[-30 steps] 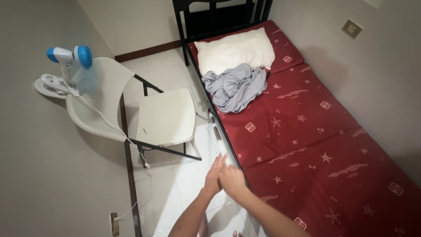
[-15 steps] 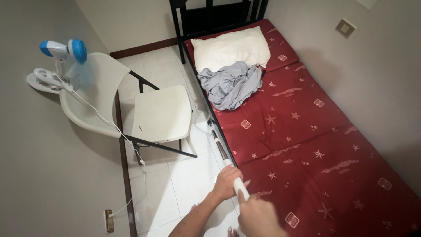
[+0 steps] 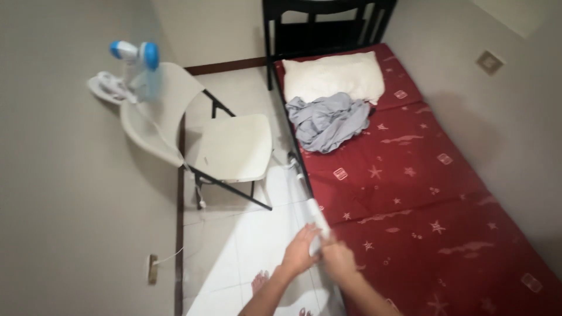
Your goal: The person is mopping the tiled floor in a hallway and then inside a bedroom.
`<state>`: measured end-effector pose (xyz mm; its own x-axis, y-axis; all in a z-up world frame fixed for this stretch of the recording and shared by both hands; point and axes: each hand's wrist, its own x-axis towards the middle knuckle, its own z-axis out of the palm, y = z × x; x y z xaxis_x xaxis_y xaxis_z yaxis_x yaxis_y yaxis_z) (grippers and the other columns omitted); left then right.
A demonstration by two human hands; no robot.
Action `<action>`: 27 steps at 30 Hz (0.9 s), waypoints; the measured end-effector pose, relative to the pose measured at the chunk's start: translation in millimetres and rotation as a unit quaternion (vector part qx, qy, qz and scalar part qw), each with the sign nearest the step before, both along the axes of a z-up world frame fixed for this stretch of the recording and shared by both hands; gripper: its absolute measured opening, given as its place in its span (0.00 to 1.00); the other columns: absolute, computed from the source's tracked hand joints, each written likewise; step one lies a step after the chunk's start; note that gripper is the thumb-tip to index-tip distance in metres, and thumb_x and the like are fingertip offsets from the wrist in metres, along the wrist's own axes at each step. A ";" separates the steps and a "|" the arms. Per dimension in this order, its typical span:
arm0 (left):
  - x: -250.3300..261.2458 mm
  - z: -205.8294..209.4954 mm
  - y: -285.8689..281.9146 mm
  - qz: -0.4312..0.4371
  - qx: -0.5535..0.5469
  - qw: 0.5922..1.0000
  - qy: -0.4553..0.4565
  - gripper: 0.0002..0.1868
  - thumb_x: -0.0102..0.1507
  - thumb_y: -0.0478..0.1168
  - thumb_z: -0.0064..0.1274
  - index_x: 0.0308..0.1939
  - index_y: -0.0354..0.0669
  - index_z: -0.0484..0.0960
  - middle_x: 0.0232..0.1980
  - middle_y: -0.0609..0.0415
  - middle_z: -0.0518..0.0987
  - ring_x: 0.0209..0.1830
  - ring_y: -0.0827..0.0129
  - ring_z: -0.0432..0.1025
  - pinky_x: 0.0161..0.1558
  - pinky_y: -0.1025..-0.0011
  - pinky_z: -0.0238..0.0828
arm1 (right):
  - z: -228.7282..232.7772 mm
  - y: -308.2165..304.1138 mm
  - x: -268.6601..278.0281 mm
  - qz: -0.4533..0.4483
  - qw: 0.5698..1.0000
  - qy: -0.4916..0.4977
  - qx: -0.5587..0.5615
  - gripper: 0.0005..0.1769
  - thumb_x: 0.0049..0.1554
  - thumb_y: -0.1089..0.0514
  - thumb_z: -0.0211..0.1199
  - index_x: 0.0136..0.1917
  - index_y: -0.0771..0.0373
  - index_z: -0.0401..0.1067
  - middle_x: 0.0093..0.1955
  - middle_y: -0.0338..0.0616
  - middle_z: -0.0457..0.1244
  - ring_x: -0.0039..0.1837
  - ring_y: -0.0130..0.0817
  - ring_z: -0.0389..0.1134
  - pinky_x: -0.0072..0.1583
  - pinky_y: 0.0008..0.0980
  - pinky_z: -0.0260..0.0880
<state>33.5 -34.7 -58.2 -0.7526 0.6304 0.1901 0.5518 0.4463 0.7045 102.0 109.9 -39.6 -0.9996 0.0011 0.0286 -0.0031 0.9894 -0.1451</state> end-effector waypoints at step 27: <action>40.8 25.1 -151.3 -0.046 -0.151 0.984 -0.080 0.46 0.53 0.44 0.69 0.72 0.53 0.64 0.80 0.49 0.56 0.81 0.48 0.46 0.74 0.59 0.54 | 1.1 -160.9 48.9 -0.006 0.999 0.027 0.029 0.25 0.39 0.70 0.68 0.53 0.72 0.75 0.43 0.65 0.68 0.36 0.52 0.75 0.36 0.43 0.77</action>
